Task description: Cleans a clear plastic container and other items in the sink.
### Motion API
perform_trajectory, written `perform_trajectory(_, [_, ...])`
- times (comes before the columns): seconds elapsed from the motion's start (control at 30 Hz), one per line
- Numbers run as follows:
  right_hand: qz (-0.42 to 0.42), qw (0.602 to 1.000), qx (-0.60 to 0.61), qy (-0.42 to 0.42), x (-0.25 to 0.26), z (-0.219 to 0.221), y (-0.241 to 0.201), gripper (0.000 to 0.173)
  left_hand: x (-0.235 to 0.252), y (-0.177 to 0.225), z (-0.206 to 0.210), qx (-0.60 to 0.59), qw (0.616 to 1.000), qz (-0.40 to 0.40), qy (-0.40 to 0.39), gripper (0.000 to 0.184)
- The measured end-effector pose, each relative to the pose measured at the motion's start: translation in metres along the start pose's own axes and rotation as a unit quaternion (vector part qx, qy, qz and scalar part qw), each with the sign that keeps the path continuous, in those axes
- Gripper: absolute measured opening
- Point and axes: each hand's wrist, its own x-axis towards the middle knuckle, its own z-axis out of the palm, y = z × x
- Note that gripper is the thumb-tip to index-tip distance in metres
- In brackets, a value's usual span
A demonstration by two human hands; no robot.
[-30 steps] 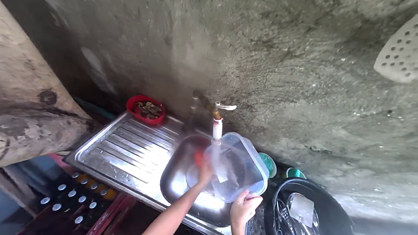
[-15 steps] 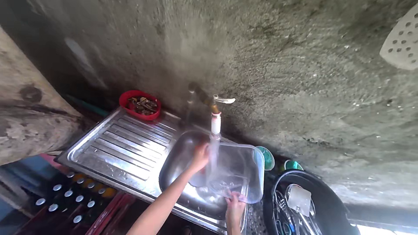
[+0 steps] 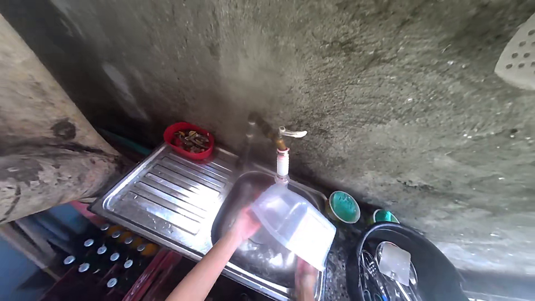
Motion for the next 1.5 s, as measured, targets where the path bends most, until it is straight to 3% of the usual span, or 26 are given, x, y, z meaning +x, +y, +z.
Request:
perform_trajectory(0.07, [0.003, 0.999, 0.044, -0.005, -0.001, 0.004, -0.012, 0.034, -0.014, -0.004, 0.009, -0.059, 0.998, -0.033, -0.017, 0.045])
perform_trajectory(0.13, [0.024, 0.999, 0.030, 0.004, -0.001, 0.005, -0.019, 0.032, -0.024, -0.006, 0.009, -0.076, 0.997, 0.000, -0.022, 0.045])
perform_trajectory(0.23, [0.022, 0.988, -0.144, -0.046, -0.003, 0.000, -0.035, 0.035, -0.028, -0.002, 0.007, -0.058, 0.995, 0.034, 0.067, 0.030])
perform_trajectory(0.27, [0.009, 0.963, -0.252, -0.097, -0.004, -0.007, -0.049, 0.039, -0.028, -0.001, 0.002, -0.046, 0.995, 0.032, 0.088, 0.026])
perform_trajectory(0.33, [-0.013, 0.848, -0.477, -0.231, -0.002, -0.014, -0.101, 0.047, -0.030, 0.005, -0.007, -0.028, 0.995, 0.037, 0.093, 0.026])
perform_trajectory(0.37, [-0.029, 0.804, -0.541, -0.244, -0.006, -0.007, -0.132, 0.051, -0.032, 0.008, -0.010, -0.006, 0.995, 0.050, 0.088, 0.027])
perform_trajectory(0.43, [-0.174, 0.776, -0.569, -0.207, -0.014, 0.032, -0.184, 0.048, -0.037, 0.017, -0.014, 0.081, 0.990, 0.084, 0.074, 0.031])
perform_trajectory(0.5, [-0.343, 0.755, -0.521, -0.201, -0.004, 0.099, -0.223, 0.050, -0.042, 0.022, -0.015, 0.179, 0.976, 0.104, 0.066, 0.041])
perform_trajectory(0.6, [-0.488, 0.632, -0.537, -0.272, 0.024, 0.210, -0.245, 0.054, -0.052, 0.026, -0.008, 0.250, 0.961, 0.105, 0.043, 0.057])
perform_trajectory(0.67, [-0.491, 0.560, -0.570, -0.347, 0.041, 0.264, -0.241, 0.050, -0.059, 0.028, -0.004, 0.258, 0.959, 0.114, 0.013, 0.060])
perform_trajectory(0.77, [-0.454, 0.518, -0.606, -0.397, 0.047, 0.298, -0.230, 0.040, -0.068, 0.033, -0.007, 0.258, 0.955, 0.141, -0.051, 0.049])
perform_trajectory(0.9, [-0.419, 0.536, -0.674, -0.289, -0.004, 0.296, -0.213, 0.031, -0.075, 0.045, -0.016, 0.242, 0.954, 0.134, -0.115, 0.039])
perform_trajectory(1.0, [-0.361, 0.599, -0.668, -0.254, -0.037, 0.300, -0.203, 0.038, -0.083, 0.054, -0.018, 0.256, 0.952, 0.120, -0.115, 0.033])
perform_trajectory(1.07, [-0.301, 0.686, -0.593, -0.294, -0.033, 0.294, -0.216, 0.046, -0.086, 0.057, -0.018, 0.282, 0.948, 0.121, -0.087, 0.031])
perform_trajectory(1.13, [-0.222, 0.816, -0.438, -0.304, -0.006, 0.271, -0.225, 0.049, -0.086, 0.058, -0.014, 0.318, 0.936, 0.131, -0.069, 0.031])
perform_trajectory(1.2, [-0.193, 0.895, -0.348, -0.202, 0.040, 0.232, -0.213, 0.044, -0.087, 0.058, -0.007, 0.355, 0.922, 0.144, -0.049, 0.029])
perform_trajectory(1.23, [-0.201, 0.892, -0.385, -0.124, 0.070, 0.206, -0.201, 0.041, -0.088, 0.058, -0.002, 0.376, 0.914, 0.147, -0.042, 0.028])
perform_trajectory(1.3, [-0.143, 0.816, -0.559, -0.038, 0.122, 0.150, -0.178, 0.038, -0.091, 0.058, 0.004, 0.437, 0.885, 0.152, -0.047, 0.026])
perform_trajectory(1.37, [-0.027, 0.725, -0.688, -0.026, 0.156, 0.112, -0.160, 0.040, -0.093, 0.052, 0.012, 0.524, 0.832, 0.168, -0.066, 0.028])
perform_trajectory(1.4, [0.006, 0.702, -0.712, -0.025, 0.168, 0.099, -0.151, 0.042, -0.094, 0.047, 0.017, 0.574, 0.795, 0.179, -0.076, 0.030])
perform_trajectory(1.43, [0.020, 0.698, -0.716, -0.022, 0.177, 0.090, -0.143, 0.043, -0.096, 0.041, 0.021, 0.621, 0.755, 0.190, -0.089, 0.033])
perform_trajectory(1.5, [0.008, 0.730, -0.683, -0.005, 0.189, 0.080, -0.129, 0.043, -0.102, 0.024, 0.029, 0.699, 0.677, 0.203, -0.110, 0.037])
